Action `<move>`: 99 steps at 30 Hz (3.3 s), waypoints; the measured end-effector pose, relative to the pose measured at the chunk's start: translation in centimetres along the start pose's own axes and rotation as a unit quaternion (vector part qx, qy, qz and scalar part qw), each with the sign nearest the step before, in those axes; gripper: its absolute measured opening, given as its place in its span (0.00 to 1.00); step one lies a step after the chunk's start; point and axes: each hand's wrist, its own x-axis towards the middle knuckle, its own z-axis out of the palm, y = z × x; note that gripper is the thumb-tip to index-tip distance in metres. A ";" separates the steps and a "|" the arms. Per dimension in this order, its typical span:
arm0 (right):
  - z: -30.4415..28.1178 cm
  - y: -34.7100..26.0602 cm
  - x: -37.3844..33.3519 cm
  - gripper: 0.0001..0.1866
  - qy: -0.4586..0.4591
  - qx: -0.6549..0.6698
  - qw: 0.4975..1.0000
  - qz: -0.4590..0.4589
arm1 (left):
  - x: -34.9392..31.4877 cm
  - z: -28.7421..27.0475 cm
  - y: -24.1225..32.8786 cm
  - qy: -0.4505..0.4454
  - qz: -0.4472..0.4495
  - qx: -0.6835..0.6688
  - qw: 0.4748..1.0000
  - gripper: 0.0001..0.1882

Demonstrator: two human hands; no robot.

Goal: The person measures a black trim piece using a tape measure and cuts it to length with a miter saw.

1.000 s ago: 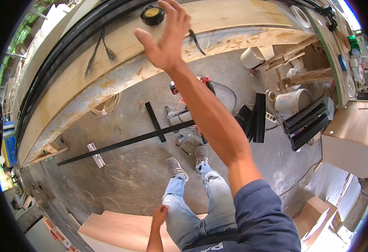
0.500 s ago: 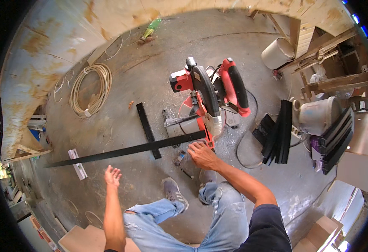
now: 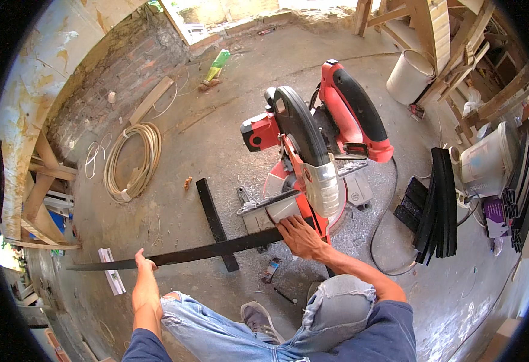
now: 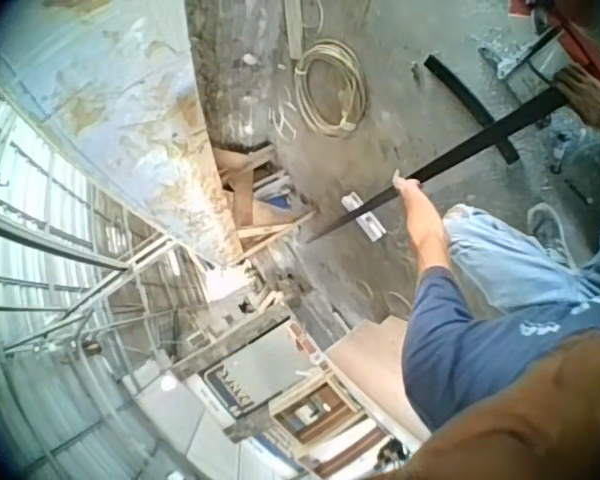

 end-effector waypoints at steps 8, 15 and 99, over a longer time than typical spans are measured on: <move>-2.8 -1.6 0.2 0.27 0.056 -0.018 0.998 0.039 | -3.0 -1.4 1.5 -0.033 -0.025 -0.251 0.967 0.20; -4.4 -5.0 -1.4 0.36 0.120 -0.088 0.987 0.064 | -10.1 -4.8 5.5 -0.158 0.080 -0.349 0.920 0.29; -0.9 9.8 -6.5 0.16 0.270 -0.168 0.867 0.384 | -13.4 10.5 -8.9 0.017 -0.002 0.075 0.997 0.32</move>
